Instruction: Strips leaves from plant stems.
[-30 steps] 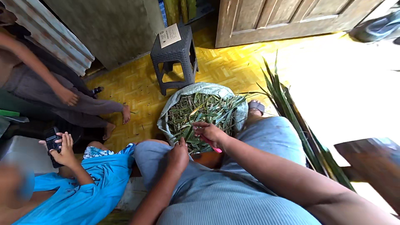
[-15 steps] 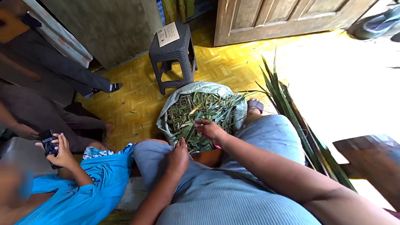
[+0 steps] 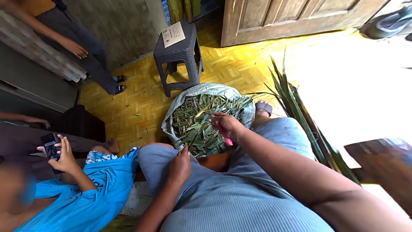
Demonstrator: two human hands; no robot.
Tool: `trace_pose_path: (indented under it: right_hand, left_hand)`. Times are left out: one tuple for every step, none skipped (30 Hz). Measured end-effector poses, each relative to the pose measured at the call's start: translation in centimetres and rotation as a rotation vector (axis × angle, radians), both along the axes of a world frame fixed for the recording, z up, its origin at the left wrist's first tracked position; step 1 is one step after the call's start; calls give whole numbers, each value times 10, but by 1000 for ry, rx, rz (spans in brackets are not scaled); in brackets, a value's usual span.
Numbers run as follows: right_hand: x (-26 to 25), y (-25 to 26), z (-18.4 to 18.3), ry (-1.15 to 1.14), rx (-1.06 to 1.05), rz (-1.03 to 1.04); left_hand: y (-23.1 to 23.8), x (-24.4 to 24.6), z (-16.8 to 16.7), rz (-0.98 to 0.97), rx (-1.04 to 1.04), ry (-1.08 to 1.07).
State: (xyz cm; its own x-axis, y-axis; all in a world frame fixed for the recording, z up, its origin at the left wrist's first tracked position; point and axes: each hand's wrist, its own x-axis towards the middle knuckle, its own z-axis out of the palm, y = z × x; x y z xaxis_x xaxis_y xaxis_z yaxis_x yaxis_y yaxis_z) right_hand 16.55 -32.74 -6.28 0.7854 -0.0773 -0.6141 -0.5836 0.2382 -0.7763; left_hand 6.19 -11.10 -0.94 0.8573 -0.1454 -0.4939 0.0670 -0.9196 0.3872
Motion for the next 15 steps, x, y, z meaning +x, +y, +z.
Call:
trace_pose_path:
  right_hand:
    - [-1, -1, 1, 7, -1, -18]
    - [-2, 0, 2, 13, 1, -25]
    - [-4, 1, 3, 17, 4, -23]
    - [-7, 3, 4, 19, 25, -7]
    - [-10, 5, 5, 16, 52, 19]
    - [-14, 8, 7, 3, 75, 49]
    - [-17, 11, 9, -12, 104, 90]
    - [-21, 13, 12, -21, 135, 132]
    - [-25, 16, 15, -22, 165, 166]
    - [-28, 19, 17, -17, 187, 188]
    - [-29, 20, 19, -10, 204, 196]
    - [-29, 21, 20, -2, 215, 192]
    - [-28, 21, 19, 4, 217, 184]
    - [-27, 19, 17, 5, 212, 171]
    - [-24, 17, 14, 0, 208, 164]
  left_hand:
    - [2, 1, -2, 21, -56, -13]
    - [4, 2, -5, 39, -107, -23]
    - [6, 4, -7, 55, -149, -27]
    - [7, 7, -8, 68, -179, -20]
    - [8, 11, -9, 82, -203, -13]
    - [7, 14, -9, 93, -221, -4]
    - [6, 18, -9, 101, -232, 20]
    - [5, 21, -8, 107, -247, 48]
    - [4, 23, -7, 109, -269, 71]
    - [2, 25, -7, 110, -294, 90]
    - [1, 26, -6, 114, -321, 106]
    - [-1, 27, -5, 123, -345, 124]
    - [-1, 27, -4, 135, -365, 143]
    - [-1, 26, -3, 151, -386, 162]
    - [-1, 24, -2, 168, -408, 190]
